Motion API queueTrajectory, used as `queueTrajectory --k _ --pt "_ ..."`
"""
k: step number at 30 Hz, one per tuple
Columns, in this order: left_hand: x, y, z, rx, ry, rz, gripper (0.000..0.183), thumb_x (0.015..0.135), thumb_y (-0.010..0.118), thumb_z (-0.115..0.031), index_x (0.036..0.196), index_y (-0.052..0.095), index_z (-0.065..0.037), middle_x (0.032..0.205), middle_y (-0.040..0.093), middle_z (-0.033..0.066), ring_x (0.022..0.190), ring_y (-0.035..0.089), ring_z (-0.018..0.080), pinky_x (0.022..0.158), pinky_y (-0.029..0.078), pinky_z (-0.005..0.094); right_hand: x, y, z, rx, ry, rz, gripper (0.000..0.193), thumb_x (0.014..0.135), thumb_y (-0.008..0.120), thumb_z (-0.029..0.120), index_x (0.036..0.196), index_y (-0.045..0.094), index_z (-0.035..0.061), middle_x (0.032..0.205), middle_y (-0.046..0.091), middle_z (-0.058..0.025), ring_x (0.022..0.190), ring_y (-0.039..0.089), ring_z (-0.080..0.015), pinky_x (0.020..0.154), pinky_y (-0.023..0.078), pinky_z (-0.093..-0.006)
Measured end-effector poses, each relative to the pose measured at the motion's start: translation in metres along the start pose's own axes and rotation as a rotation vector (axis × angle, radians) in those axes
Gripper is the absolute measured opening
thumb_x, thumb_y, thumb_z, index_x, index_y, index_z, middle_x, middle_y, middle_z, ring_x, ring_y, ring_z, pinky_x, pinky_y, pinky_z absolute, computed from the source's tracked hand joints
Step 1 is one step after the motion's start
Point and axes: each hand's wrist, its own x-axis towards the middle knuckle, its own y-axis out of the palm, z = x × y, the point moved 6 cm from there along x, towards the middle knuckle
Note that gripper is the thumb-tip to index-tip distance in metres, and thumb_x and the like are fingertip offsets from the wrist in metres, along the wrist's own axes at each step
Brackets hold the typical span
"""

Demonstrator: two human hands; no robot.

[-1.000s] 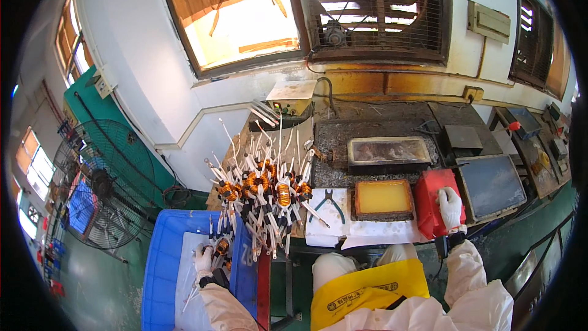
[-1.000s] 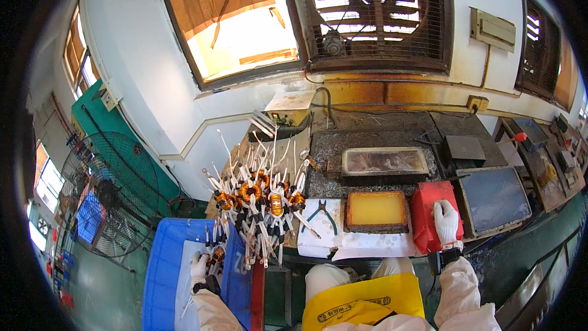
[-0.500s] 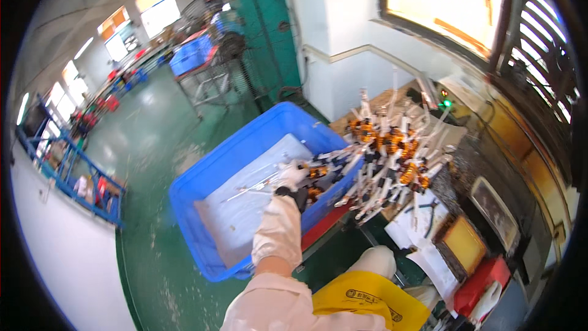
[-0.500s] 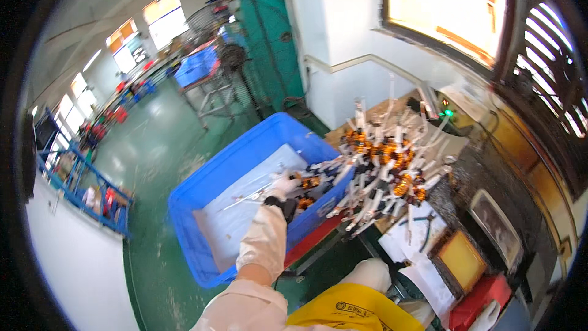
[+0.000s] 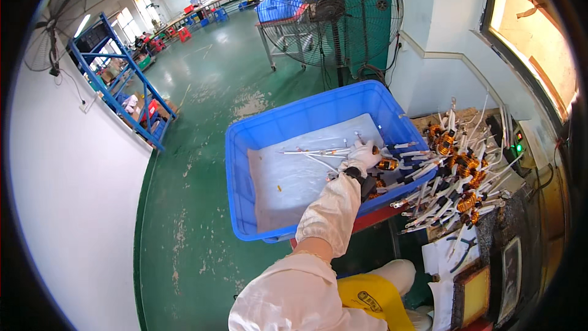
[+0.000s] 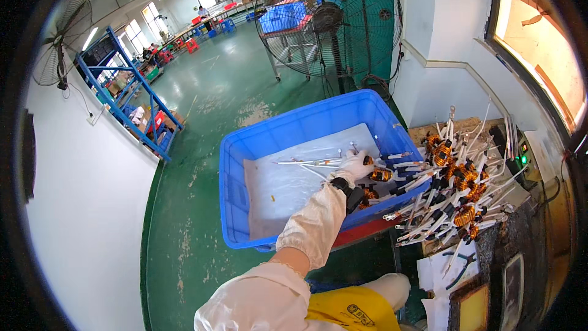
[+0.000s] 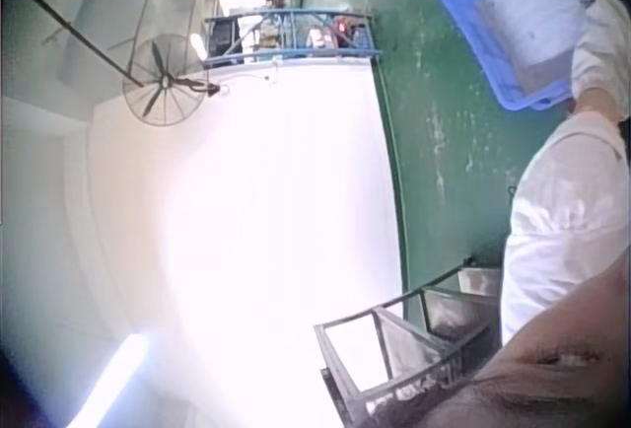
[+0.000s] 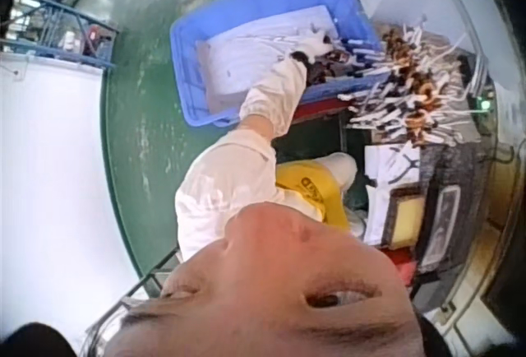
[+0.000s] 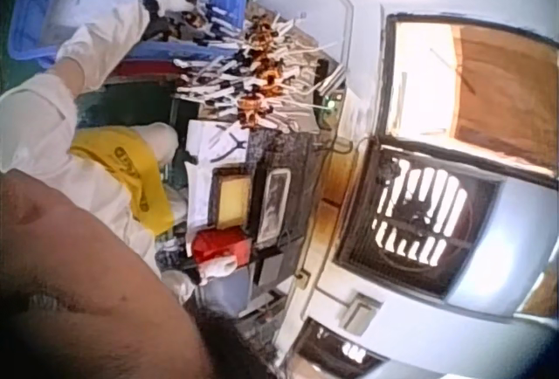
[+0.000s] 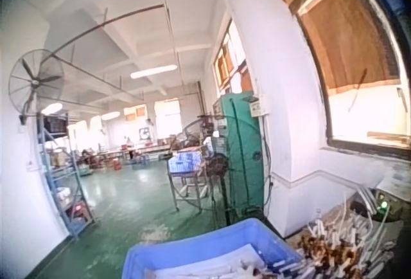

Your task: Brazing and soldering connections on copper industrial coils at a workstation.

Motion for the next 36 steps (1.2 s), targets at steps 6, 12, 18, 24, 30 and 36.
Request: queueTrajectory --k 6,12,18,24,30,36 --pt "0.006 0.007 0.005 0.007 0.011 -0.023 0.062 0.069 0.058 -0.047 0.124 0.049 -0.020 0.119 0.041 0.0308 0.111 0.043 0.0450 0.094 0.038 0.0435 -0.010 -0.014 -0.015 -0.022 0.028 -0.038 0.028 0.088 0.056 0.023 0.093 0.062 -0.0037 0.077 0.063 -0.0142 0.066 0.057 -0.0230 0.060 0.047 -0.0317" --pt "0.005 0.006 0.006 0.139 0.005 -0.049 0.041 0.070 0.060 -0.034 0.110 0.058 -0.023 0.110 0.047 0.0223 0.101 0.050 0.0391 0.084 0.043 0.0446 -0.022 -0.042 -0.040 -0.054 0.053 -0.101 0.029 0.089 0.055 0.024 0.094 0.062 -0.0037 0.075 0.063 -0.0137 0.063 0.056 -0.0219 0.057 0.047 -0.0315" --pt "0.007 0.012 -0.002 0.062 0.063 -0.056 0.039 0.071 0.060 -0.026 0.109 0.059 -0.025 0.110 0.047 0.0223 0.100 0.052 0.0389 0.086 0.043 0.0406 -0.049 -0.099 -0.069 -0.114 0.094 -0.207 0.030 0.089 0.054 0.025 0.095 0.061 -0.0038 0.074 0.062 -0.0132 0.060 0.055 -0.0208 0.055 0.046 -0.0313" --pt "0.009 -0.005 0.019 0.142 0.082 -0.205 0.018 0.072 0.061 -0.027 0.087 0.067 -0.020 0.101 0.055 0.0243 0.099 0.049 0.0379 0.083 0.042 0.0428 -0.054 -0.084 -0.041 -0.024 0.207 -0.133 0.026 0.085 0.058 0.027 0.083 0.066 0.0025 0.073 0.063 -0.0130 0.065 0.054 -0.0264 0.068 0.046 -0.0350" --pt "-0.009 -0.054 0.004 0.044 0.130 -0.739 0.015 0.068 0.068 -0.030 0.074 0.065 -0.017 0.074 0.059 0.0130 0.082 0.053 0.0340 0.070 0.043 0.0444 -0.044 -0.069 -0.119 0.069 0.219 -0.097 0.030 0.093 0.047 0.032 0.092 0.057 0.0045 0.066 0.049 0.0020 0.051 0.038 -0.0061 0.043 0.030 -0.0239" --pt "-0.026 -0.087 -0.020 -0.126 0.179 -0.948 0.020 0.068 0.073 -0.028 0.081 0.065 -0.015 0.087 0.053 0.0189 0.081 0.052 0.0350 0.070 0.043 0.0455 -0.052 -0.071 -0.102 0.199 0.295 -0.144 0.022 0.093 0.046 0.025 0.090 0.058 0.0060 0.063 0.048 0.0032 0.049 0.037 -0.0041 0.041 0.029 -0.0213"
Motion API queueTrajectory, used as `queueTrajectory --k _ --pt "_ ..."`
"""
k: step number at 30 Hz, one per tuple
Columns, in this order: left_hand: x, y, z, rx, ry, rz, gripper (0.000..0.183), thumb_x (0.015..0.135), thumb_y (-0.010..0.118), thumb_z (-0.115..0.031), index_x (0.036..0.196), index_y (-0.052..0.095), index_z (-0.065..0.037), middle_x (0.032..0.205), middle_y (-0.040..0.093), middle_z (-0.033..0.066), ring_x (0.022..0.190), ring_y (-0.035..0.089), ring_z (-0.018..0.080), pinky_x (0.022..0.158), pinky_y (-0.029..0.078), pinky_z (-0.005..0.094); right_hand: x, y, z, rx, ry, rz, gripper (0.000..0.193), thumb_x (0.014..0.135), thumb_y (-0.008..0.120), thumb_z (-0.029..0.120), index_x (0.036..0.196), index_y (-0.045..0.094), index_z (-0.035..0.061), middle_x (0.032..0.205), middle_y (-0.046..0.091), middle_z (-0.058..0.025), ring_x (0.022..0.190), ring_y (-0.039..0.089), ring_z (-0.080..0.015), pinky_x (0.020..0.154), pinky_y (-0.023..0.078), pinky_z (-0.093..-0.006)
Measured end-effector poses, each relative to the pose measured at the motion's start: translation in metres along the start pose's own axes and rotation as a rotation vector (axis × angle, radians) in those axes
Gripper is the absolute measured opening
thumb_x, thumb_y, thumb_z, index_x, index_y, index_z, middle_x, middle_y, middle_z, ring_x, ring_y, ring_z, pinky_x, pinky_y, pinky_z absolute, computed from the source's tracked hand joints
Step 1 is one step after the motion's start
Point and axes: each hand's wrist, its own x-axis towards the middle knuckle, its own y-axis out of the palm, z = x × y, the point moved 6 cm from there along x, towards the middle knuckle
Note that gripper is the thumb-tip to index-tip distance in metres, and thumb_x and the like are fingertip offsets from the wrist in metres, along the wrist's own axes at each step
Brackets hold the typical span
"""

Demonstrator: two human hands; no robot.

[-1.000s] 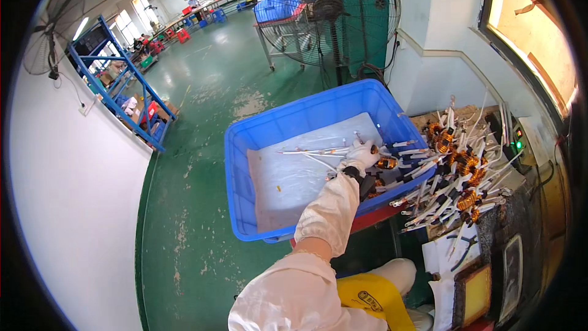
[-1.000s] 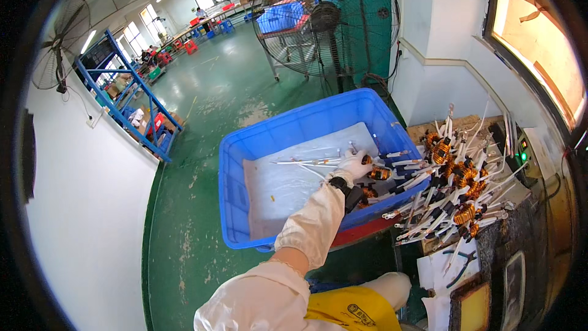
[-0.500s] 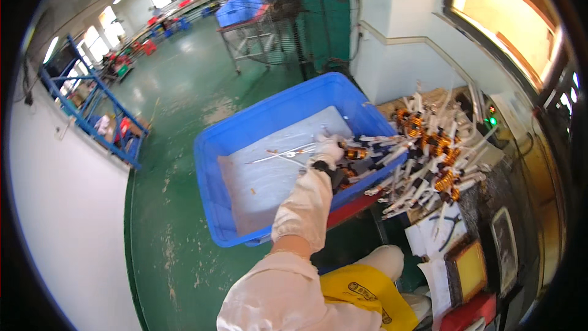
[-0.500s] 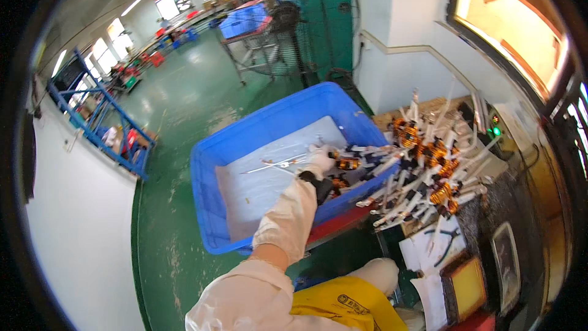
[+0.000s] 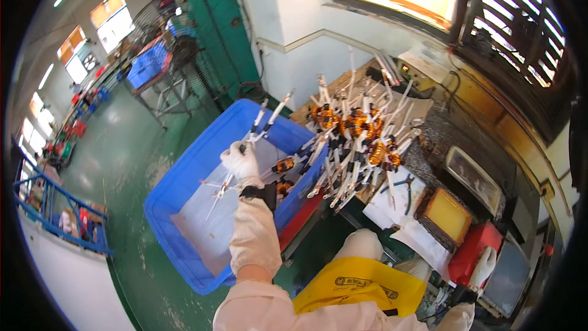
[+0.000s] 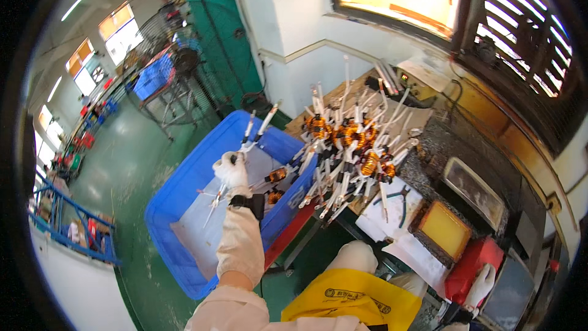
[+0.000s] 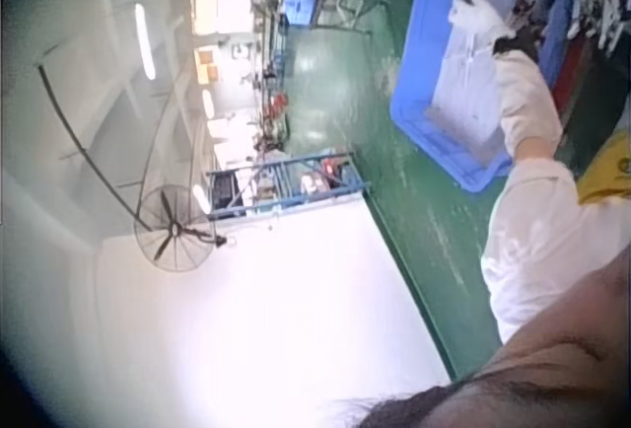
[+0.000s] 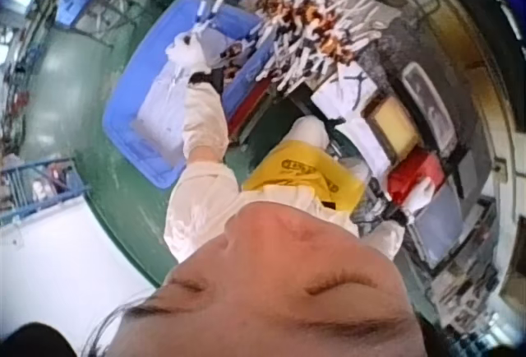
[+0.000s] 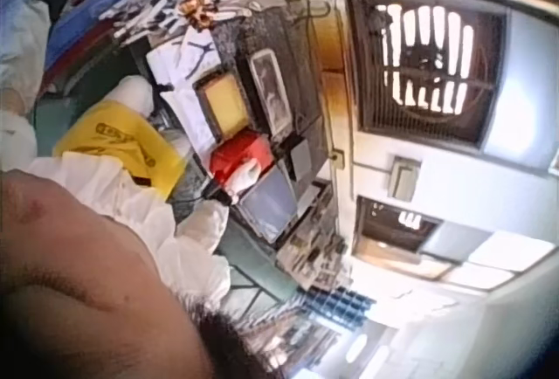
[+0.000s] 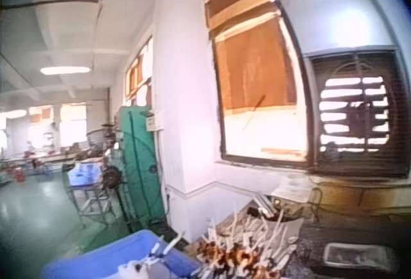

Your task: Brazing and soldering connections on copper industrial coils at a workstation.

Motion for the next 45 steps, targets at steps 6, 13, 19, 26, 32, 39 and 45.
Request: queueTrajectory --k 6,13,19,26,32,39,45 --pt "0.004 -0.027 -0.047 -0.231 0.047 0.054 0.020 0.069 0.073 -0.025 0.081 0.067 -0.010 0.089 0.053 0.0142 0.082 0.052 0.0283 0.072 0.044 0.0395 -0.002 0.002 0.013 -0.004 -0.070 0.056 0.020 0.092 0.048 0.018 0.084 0.055 0.0000 0.063 0.049 -0.0016 0.056 0.042 -0.0092 0.052 0.037 -0.0262" --pt "0.013 -0.065 -0.079 -0.331 0.234 0.139 0.017 0.068 0.074 -0.018 0.081 0.066 -0.010 0.085 0.051 0.0101 0.077 0.051 0.0247 0.066 0.042 0.0371 -0.010 0.004 0.029 0.022 -0.025 0.056 0.017 0.089 0.049 0.016 0.084 0.057 0.0009 0.063 0.053 -0.0033 0.056 0.048 -0.0091 0.053 0.040 -0.0250" --pt "0.027 -0.118 -0.074 -0.345 0.325 0.081 0.015 0.068 0.074 -0.014 0.079 0.065 -0.009 0.085 0.051 0.0092 0.073 0.051 0.0223 0.064 0.044 0.0340 -0.026 -0.007 0.065 0.097 0.138 0.105 0.016 0.087 0.051 0.014 0.088 0.059 0.0001 0.069 0.058 -0.0073 0.060 0.054 -0.0130 0.058 0.044 -0.0260" --pt "0.020 -0.179 -0.095 -0.495 0.272 0.074 0.012 0.068 0.073 -0.008 0.076 0.065 -0.007 0.080 0.048 0.0046 0.069 0.050 0.0175 0.060 0.043 0.0306 -0.046 0.003 0.143 -0.092 -0.420 0.108 0.016 0.083 0.053 0.011 0.093 0.060 0.0008 0.085 0.062 -0.0157 0.080 0.061 -0.0299 0.072 0.047 -0.0342" --pt "-0.041 -0.241 -0.177 -0.338 0.753 0.176 0.011 0.065 0.071 -0.005 0.073 0.064 -0.011 0.072 0.051 0.0049 0.065 0.049 0.0190 0.055 0.038 0.0305 -0.101 0.048 0.194 0.126 -0.432 0.460 0.018 0.081 0.056 0.013 0.095 0.061 0.0017 0.084 0.062 -0.0147 0.078 0.061 -0.0275 0.071 0.048 -0.0346" --pt "-0.163 -0.240 -0.209 -0.462 1.034 0.595 0.019 0.061 0.076 -0.028 0.071 0.061 -0.023 0.073 0.047 -0.0032 0.067 0.049 0.0186 0.060 0.036 0.0345 -0.201 0.087 0.226 0.591 -0.355 1.129 0.054 0.081 0.064 0.017 0.126 0.040 0.0025 0.107 0.057 -0.0070 0.096 0.053 -0.0137 0.086 0.042 -0.0290" --pt "-0.221 -0.253 -0.210 -0.633 1.016 0.639 0.017 0.062 0.075 -0.015 0.074 0.064 -0.019 0.075 0.048 0.0011 0.069 0.050 0.0213 0.061 0.042 0.0338 -0.224 0.066 0.187 1.103 0.125 1.032 0.038 0.087 0.057 0.021 0.117 0.048 -0.0007 0.111 0.060 -0.0130 0.100 0.057 -0.0167 0.083 0.045 -0.0260"
